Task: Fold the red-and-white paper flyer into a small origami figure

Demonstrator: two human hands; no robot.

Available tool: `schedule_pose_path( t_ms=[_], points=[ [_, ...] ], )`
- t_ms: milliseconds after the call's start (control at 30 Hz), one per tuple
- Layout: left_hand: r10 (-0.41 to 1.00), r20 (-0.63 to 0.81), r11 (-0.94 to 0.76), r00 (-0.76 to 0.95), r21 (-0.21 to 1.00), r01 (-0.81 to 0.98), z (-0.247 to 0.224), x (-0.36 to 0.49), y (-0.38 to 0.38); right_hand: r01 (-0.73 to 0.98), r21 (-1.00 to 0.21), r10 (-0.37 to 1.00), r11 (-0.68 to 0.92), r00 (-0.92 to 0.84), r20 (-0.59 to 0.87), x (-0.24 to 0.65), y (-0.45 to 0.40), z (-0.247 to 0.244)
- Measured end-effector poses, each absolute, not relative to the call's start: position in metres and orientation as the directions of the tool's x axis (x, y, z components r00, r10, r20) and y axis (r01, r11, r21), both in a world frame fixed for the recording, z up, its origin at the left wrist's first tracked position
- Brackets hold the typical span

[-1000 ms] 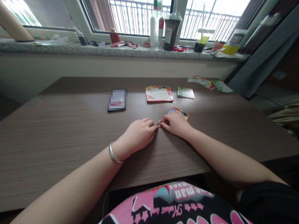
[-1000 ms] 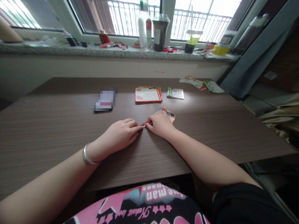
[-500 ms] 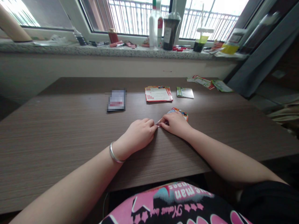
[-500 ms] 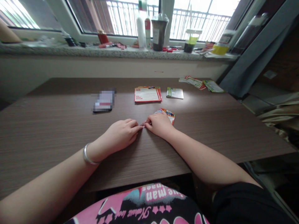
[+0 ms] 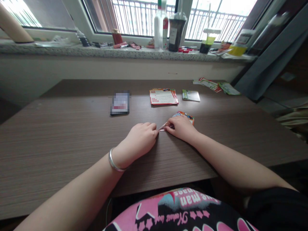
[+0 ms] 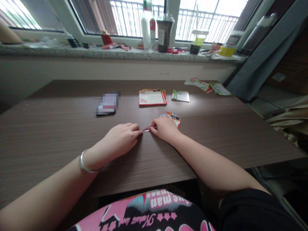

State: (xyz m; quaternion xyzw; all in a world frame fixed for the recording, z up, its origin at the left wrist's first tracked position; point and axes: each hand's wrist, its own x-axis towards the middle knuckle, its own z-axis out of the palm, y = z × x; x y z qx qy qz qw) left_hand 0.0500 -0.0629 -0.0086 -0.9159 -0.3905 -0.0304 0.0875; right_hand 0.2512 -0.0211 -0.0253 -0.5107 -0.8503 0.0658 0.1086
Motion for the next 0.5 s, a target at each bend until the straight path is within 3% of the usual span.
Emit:
schedule_pose_path(
  t_ms=[167, 333, 500],
  points=[
    [0.732, 0.103, -0.665, 0.674, -0.11, 0.739, -0.004, 0.044, -0.061, 0.847, -0.217, 0.874, 0.485, -0.464, 0.141, 0.253, -0.021, -0.029],
    [0.707, 0.169, -0.693, 0.686, -0.026, 0.721, -0.009, 0.035, -0.049, 0.829, -0.202, 0.851, 0.522, -0.489, 0.192, 0.254, -0.022, -0.033],
    [0.563, 0.259, -0.823, 0.785, 0.094, 0.56, -0.02, 0.035, -0.041, 0.779, -0.214, 0.803, 0.59, -0.536, 0.261, 0.257, -0.017, -0.037]
  ],
)
